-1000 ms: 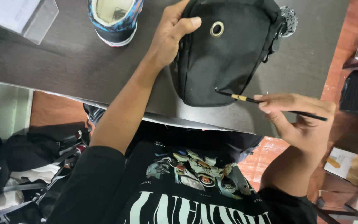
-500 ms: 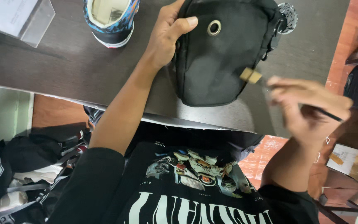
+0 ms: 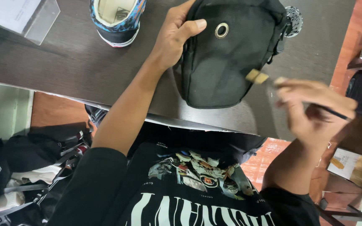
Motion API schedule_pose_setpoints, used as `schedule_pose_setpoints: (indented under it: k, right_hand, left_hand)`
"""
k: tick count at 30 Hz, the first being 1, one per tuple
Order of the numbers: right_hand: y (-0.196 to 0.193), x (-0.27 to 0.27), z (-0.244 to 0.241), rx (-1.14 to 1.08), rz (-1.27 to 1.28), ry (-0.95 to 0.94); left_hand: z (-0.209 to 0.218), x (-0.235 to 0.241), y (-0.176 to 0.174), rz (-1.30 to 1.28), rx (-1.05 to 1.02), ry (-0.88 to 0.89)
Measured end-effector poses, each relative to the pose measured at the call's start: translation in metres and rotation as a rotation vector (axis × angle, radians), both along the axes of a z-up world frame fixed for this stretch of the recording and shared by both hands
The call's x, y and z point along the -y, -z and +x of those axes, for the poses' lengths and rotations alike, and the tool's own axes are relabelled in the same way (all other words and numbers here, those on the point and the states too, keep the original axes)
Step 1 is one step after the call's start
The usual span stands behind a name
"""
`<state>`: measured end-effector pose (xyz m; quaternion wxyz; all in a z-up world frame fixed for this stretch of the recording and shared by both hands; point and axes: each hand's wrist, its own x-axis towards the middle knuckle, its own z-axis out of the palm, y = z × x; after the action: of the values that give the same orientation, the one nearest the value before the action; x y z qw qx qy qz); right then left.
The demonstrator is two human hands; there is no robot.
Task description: The person uses a paintbrush to apply black paint to a small black bag on a table. They repeatedly dip the brush into a small container of paint and cover the bag's surface, including the sides and top, while holding the bag steady with the other hand.
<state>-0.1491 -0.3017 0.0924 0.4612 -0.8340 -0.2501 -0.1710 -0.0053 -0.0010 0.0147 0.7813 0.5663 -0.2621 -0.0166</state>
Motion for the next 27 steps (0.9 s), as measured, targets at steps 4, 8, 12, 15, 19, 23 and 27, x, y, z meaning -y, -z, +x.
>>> schedule_pose_setpoints:
  k: [4,8,12,15,19,23,27]
  right_hand:
    - [-0.014,-0.006,-0.004,-0.195,-0.107,-0.079]
    - [-0.010,0.004,-0.002,-0.103,-0.055,-0.023]
    - [-0.011,0.019,-0.011,-0.109,0.063,0.032]
    - [0.041,0.087,-0.005,0.232,0.371,0.297]
    - [0.040,0.095,0.040,0.323,0.508,0.717]
    - [0.058,0.076,0.083,0.480,0.327,0.538]
    - [0.082,0.046,0.097,0.464,0.378,0.502]
  left_hand:
    - [0.001,0.000,-0.002,-0.005,0.065,-0.002]
    - [-0.003,0.000,-0.009,-0.025,-0.031,0.015]
    - [0.000,-0.001,-0.008,0.000,-0.024,-0.017]
    - [-0.002,-0.006,-0.012,0.039,-0.044,-0.093]
    - [0.000,-0.014,-0.019,0.000,-0.009,-0.180]
    - [-0.002,-0.014,-0.023,0.157,0.098,-0.473]
    - [0.001,-0.011,-0.016,0.124,0.184,-0.584]
